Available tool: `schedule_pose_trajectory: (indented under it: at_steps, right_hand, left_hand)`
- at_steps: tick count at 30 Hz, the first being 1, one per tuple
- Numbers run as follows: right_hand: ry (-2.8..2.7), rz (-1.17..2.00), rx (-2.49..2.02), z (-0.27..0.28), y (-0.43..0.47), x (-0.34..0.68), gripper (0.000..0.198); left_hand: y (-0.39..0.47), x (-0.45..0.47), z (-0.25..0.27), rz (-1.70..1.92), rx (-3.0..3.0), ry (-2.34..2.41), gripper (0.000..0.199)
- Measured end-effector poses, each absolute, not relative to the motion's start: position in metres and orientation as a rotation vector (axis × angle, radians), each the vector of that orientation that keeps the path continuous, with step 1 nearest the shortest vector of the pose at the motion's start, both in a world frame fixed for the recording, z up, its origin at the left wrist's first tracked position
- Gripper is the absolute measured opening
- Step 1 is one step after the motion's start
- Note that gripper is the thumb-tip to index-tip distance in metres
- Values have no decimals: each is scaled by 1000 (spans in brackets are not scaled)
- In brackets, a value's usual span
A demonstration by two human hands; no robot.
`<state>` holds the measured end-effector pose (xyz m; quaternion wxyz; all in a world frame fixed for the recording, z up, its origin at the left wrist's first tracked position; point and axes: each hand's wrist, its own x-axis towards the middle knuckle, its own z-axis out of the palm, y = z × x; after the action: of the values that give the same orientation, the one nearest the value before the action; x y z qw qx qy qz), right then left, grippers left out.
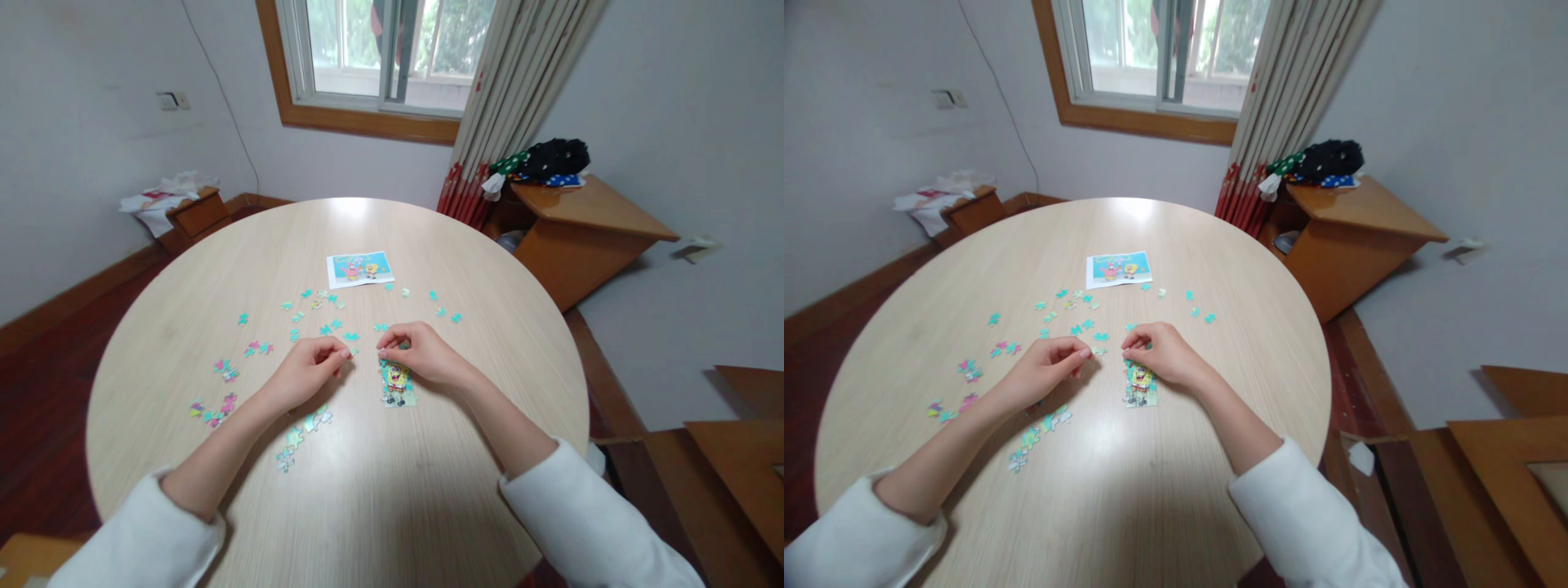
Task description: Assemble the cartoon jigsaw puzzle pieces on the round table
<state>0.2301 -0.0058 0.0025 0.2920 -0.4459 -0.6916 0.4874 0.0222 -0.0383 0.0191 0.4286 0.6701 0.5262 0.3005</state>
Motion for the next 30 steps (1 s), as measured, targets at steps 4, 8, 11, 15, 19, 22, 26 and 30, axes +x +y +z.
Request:
schedule_pose_trajectory:
  at_steps: [4,8,11,15,19,22,26,30]
  right_hand:
    - [-1877,1275,-1209,2,-5,230,9]
    - [-1913,1249,-1238,1,-4,230,10]
    - [-1930,1230,-1255,1,-4,231,10]
    - [-1932,1226,-1258,1,-5,231,10]
    - [-1948,1224,-1243,2,-5,230,10]
    - [-1976,1205,-1232,3,-5,231,10]
    - [-2000,1162,-1243,3,-4,231,10]
    - [-2034,1091,-1265,3,-4,231,9]
  left_hand:
    - [-38,22,18,766,1670,1314,29]
    - [-38,22,20,743,1658,1322,29]
    - [-38,23,21,742,1649,1326,29]
    - [-38,22,21,742,1661,1322,29]
    - [-38,22,21,740,1665,1324,29]
    - [-38,22,21,734,1667,1327,30]
    - [-38,21,21,725,1671,1329,31]
    - [-38,21,21,730,1679,1329,30]
